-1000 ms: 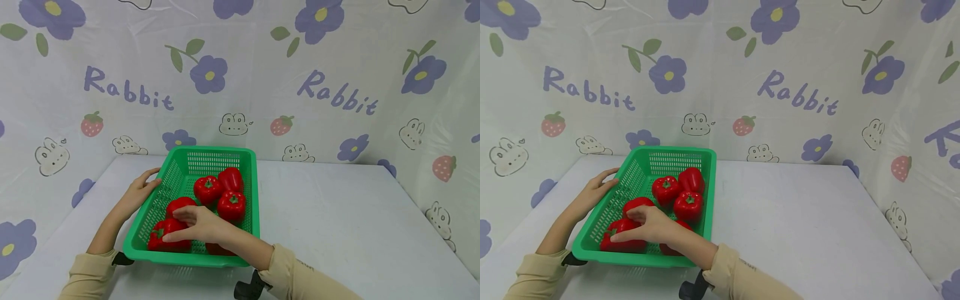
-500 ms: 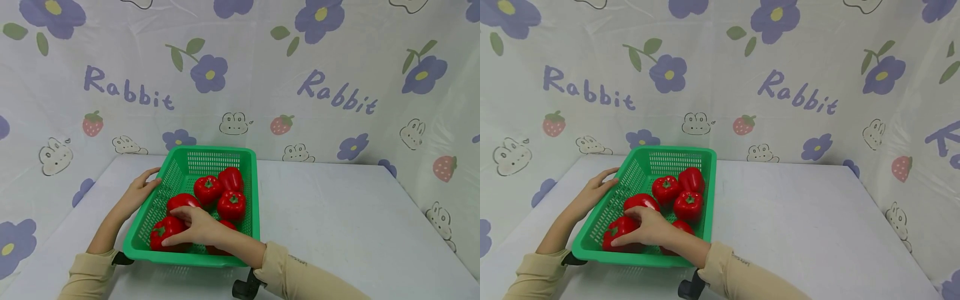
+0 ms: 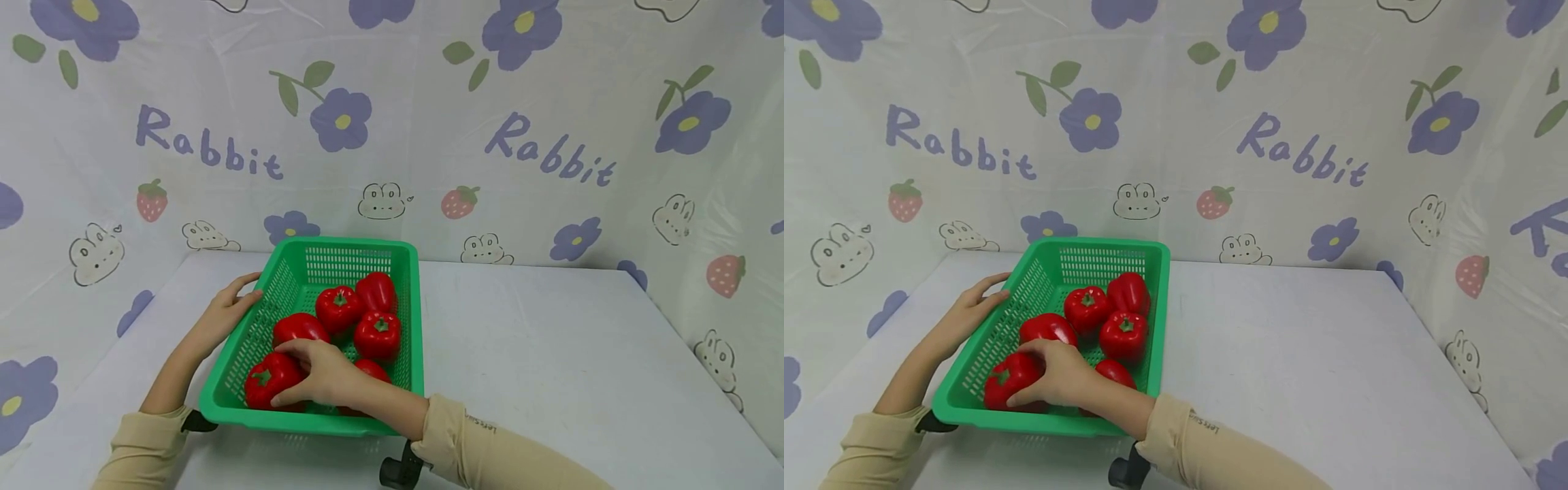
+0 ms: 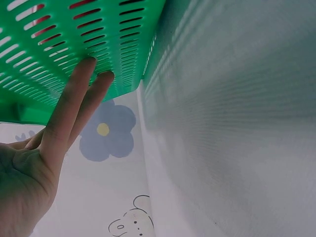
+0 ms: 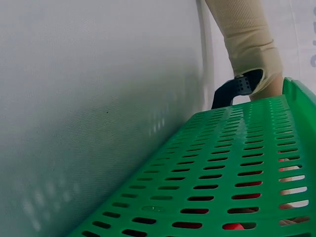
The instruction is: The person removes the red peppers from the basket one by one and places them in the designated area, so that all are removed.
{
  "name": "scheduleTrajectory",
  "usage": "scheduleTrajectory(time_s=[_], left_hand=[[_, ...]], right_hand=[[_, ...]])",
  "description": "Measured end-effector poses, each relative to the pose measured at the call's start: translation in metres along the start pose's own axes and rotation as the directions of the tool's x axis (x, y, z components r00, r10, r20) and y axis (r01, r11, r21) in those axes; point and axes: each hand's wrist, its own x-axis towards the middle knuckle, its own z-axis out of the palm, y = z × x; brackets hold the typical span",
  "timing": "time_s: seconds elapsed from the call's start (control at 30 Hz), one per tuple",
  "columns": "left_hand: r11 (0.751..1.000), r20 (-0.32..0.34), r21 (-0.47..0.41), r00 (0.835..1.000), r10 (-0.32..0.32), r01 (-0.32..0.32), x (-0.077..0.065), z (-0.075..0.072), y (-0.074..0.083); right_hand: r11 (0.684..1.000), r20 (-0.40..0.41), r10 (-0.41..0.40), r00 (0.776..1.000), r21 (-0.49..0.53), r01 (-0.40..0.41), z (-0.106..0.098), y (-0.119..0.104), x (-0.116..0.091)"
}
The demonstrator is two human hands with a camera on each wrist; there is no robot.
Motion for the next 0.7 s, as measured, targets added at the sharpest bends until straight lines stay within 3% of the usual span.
scheduleTrajectory(time_s=[0.4,0.7], left_hand=[[1.000,-0.006,0.000,1.000,-0.003,0.003,0.0032,-0.0001,-0.0027],[1.000,-0.009,0.003,1.000,-0.005,0.005,0.0021,0.0004,-0.0019]], right_hand=[[0.997,0.004,-0.025,1.000,-0.078,0.026,-0.0015,0.0039,0.0023],[0.996,-0.038,-0.031,0.999,-0.083,0.027,-0.0010,0.0044,0.0017]])
